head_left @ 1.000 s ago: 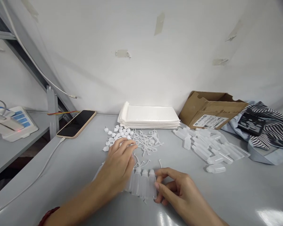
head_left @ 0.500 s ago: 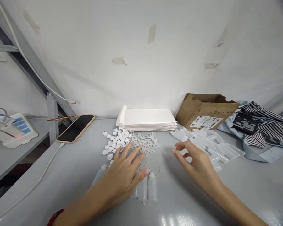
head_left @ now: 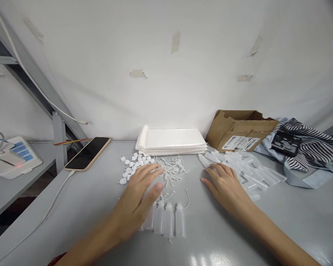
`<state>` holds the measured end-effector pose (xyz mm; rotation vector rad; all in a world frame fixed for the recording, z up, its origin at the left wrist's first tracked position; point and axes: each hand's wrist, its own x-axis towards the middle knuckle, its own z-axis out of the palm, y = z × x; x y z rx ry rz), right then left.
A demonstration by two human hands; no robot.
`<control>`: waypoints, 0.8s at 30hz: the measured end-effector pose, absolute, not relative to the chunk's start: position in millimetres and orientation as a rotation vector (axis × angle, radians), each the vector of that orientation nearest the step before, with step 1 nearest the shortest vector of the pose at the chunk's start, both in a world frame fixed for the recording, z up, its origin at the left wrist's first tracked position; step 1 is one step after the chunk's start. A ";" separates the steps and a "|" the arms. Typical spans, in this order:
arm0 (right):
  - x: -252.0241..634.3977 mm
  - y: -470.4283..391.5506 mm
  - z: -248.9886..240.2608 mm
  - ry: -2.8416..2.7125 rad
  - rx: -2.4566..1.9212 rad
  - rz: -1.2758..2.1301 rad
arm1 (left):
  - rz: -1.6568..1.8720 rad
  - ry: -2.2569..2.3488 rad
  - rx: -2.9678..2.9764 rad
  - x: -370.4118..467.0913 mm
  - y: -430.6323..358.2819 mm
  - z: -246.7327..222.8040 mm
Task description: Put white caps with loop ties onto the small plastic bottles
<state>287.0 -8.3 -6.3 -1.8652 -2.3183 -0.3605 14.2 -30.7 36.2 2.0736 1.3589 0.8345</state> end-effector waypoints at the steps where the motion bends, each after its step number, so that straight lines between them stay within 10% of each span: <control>1: 287.2 -8.2 -6.7 -2.336 -1.854 -0.348 | 0.900 1.357 1.945 12.5 -29.4 39.7; 24: 280.9 7.9 -10.1 -2.394 -1.619 -0.314 | 1.162 0.882 0.836 5.5 -21.6 61.1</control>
